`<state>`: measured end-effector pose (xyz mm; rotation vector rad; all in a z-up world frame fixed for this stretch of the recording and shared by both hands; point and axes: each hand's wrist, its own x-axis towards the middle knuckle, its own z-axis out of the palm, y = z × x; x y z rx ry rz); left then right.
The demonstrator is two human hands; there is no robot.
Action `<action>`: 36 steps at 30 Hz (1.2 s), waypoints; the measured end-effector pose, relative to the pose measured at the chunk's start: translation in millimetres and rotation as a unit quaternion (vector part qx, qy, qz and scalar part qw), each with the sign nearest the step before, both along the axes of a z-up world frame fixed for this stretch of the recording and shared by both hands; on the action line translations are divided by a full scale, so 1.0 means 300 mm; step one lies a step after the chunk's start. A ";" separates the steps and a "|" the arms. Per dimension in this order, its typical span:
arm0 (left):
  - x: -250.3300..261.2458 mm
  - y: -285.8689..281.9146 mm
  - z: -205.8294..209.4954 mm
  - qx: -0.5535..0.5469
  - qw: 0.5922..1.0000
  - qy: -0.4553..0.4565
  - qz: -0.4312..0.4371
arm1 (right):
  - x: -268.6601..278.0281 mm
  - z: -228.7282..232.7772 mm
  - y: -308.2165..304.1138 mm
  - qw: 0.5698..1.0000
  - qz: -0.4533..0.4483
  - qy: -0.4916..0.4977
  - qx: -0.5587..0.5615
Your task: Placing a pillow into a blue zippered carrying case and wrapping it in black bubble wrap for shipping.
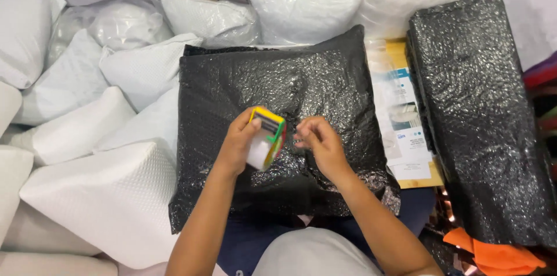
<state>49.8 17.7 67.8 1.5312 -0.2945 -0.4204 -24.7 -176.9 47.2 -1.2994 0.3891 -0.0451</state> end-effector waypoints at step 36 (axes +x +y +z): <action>0.035 0.031 -0.382 0.390 0.896 -0.211 0.041 | 1.197 -0.165 -0.681 0.742 0.027 -0.148 -0.653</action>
